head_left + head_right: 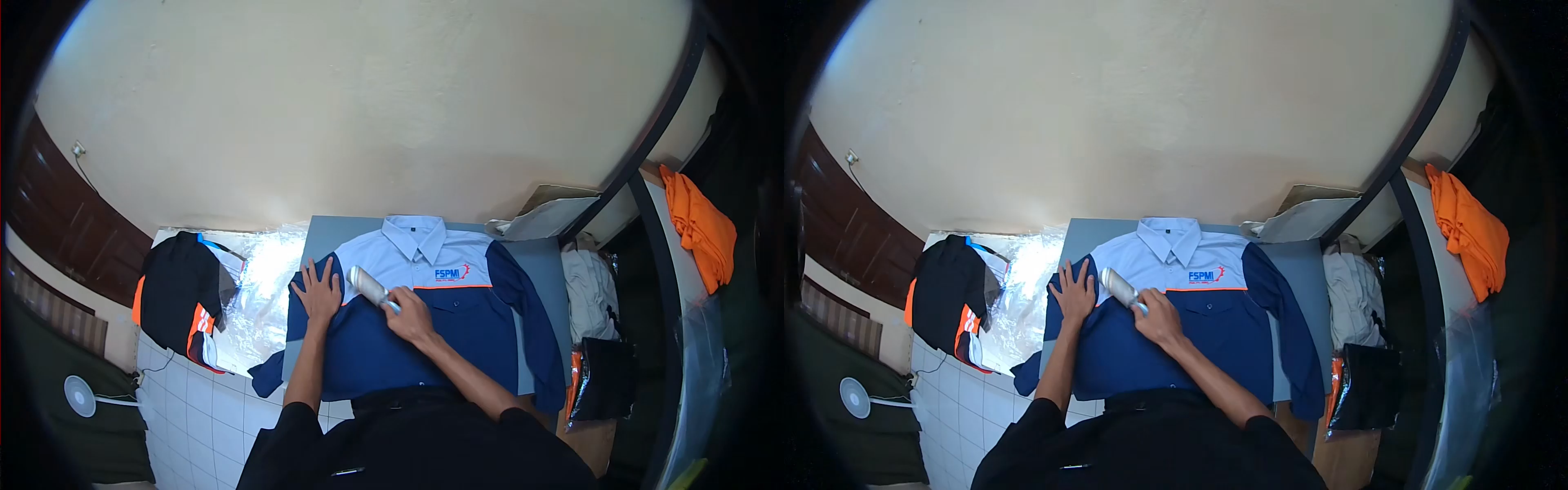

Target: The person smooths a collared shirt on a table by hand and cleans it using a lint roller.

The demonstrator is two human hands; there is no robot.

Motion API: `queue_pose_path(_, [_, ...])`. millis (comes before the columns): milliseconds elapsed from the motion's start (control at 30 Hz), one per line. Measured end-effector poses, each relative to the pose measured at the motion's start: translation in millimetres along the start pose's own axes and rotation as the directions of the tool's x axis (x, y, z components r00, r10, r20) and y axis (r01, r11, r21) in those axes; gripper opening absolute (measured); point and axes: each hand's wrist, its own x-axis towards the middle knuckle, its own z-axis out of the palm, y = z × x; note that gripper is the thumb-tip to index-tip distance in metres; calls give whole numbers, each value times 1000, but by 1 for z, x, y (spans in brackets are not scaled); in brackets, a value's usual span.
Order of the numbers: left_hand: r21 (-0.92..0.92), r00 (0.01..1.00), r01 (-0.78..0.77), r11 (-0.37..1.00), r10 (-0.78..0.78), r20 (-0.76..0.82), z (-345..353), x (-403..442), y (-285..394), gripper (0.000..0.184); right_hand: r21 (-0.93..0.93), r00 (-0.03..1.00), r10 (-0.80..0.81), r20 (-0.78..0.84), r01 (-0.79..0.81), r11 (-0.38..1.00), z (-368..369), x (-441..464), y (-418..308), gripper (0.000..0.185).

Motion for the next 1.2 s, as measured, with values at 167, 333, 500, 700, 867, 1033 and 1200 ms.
queue_pose_path(167, [-14, 999, 33, 999, -33, -16, -1, 7, -4, 56, -124, 996, -88, -2, 87, 988, 46, 40, 16, 22])
queue_pose_path(333, [-18, 999, 48, 999, -48, 15, -2, 17, -9, 55, -200, 986, 62, -153, -93, 975, 29, 70, 48, 24])
queue_pose_path(500, [9, 999, 6, 1000, -7, 51, -4, 34, -15, 55, -136, 984, 107, -145, -127, 982, 22, 79, 37, 27])
queue_pose_path(700, [3, 999, -43, 999, 43, -17, 5, 40, -22, 55, -163, 986, -59, 155, 84, 983, 37, 21, 4, 28])
queue_pose_path(867, [4, 1000, -9, 1000, 9, 3, 1, 37, -17, 54, -166, 984, 86, -158, -112, 980, 35, 46, 30, 20])
queue_pose_path(1033, [12, 1000, 8, 1000, -8, 3, 0, 39, -13, 54, -56, 964, 140, -224, -156, 986, 29, 66, 21, 20])
queue_pose_path(1200, [9, 1000, 0, 1000, 0, 11, 1, 39, -15, 54, -119, 995, -93, 45, 97, 988, 54, 64, 4, 24])
